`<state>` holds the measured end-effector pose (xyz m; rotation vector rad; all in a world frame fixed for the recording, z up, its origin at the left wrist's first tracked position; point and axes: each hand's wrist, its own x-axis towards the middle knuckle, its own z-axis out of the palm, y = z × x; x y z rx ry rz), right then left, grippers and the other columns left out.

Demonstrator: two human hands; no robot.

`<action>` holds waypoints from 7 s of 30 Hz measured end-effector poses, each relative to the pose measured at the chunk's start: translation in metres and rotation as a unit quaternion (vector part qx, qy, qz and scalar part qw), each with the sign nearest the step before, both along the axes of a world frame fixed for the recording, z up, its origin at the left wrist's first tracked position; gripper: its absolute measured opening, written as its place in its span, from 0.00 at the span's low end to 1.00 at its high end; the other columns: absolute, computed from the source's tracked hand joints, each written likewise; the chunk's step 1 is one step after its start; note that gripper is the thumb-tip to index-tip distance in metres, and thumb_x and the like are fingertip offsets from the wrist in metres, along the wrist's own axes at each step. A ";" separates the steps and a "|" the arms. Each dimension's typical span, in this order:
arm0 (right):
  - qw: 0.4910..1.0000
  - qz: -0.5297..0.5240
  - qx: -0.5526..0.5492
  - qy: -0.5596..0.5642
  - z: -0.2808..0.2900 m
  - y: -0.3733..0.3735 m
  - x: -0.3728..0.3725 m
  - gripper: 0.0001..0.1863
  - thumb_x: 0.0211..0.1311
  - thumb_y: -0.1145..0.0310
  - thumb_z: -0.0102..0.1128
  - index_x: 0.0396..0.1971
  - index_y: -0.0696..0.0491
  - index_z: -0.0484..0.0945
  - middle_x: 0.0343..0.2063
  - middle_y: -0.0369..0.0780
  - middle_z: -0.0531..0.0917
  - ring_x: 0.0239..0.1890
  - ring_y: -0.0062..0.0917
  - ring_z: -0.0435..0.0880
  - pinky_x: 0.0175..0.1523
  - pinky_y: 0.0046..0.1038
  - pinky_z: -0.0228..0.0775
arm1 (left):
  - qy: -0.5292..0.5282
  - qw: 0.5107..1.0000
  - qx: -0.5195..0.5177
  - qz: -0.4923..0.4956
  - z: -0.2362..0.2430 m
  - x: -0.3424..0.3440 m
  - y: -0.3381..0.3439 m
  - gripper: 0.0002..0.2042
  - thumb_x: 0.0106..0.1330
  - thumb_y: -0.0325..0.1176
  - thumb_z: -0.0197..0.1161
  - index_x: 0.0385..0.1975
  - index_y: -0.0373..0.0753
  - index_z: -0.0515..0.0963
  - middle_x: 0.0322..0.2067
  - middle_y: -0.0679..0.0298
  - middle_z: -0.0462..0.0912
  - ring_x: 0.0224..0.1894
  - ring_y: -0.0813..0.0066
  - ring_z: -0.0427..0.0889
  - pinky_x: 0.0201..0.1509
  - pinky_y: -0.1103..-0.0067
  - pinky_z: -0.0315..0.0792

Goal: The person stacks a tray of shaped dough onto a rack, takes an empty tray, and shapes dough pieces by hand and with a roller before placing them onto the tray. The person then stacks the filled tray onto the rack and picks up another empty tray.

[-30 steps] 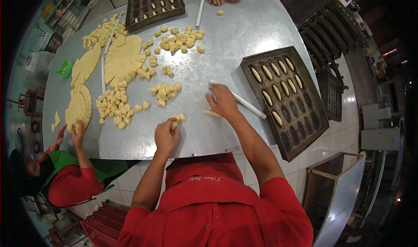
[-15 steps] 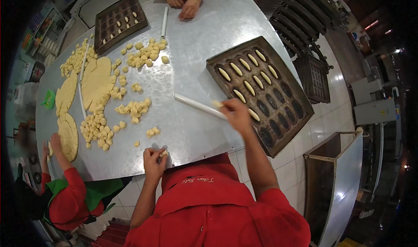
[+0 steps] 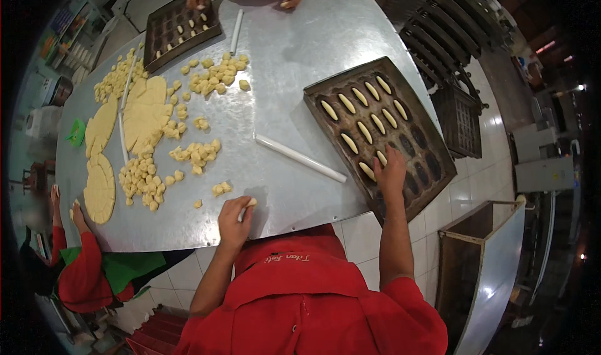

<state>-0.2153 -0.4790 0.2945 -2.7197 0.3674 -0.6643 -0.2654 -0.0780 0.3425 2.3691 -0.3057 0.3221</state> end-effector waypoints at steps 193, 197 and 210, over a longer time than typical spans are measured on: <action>0.956 0.293 0.002 0.004 0.002 0.279 0.079 0.39 0.59 0.51 0.56 0.68 0.51 0.58 0.70 0.53 0.51 0.74 0.46 0.44 0.70 0.57 0.38 | 0.082 0.988 0.042 0.122 -0.029 0.106 0.064 0.12 0.57 0.35 0.67 0.37 0.35 0.78 0.28 0.55 0.79 0.31 0.58 0.79 0.36 0.69 0.73; 0.940 0.329 0.089 0.003 0.015 0.246 0.090 0.23 0.55 0.62 0.62 0.51 0.55 0.75 0.55 0.51 0.71 0.60 0.45 0.67 0.62 0.45 0.60 | 0.110 0.987 -0.031 0.113 -0.031 0.091 0.065 0.12 0.56 0.34 0.68 0.37 0.35 0.78 0.28 0.55 0.79 0.30 0.58 0.79 0.36 0.68 0.73; 0.871 0.275 0.404 0.044 0.023 0.157 0.035 0.08 0.54 0.71 0.68 0.33 0.57 0.83 0.26 0.42 0.80 0.27 0.27 0.81 0.36 0.26 0.73 | -0.050 0.995 0.021 0.079 -0.049 0.015 0.040 0.16 0.55 0.25 0.67 0.46 0.39 0.82 0.39 0.56 0.73 0.40 0.61 0.72 0.46 0.72 0.69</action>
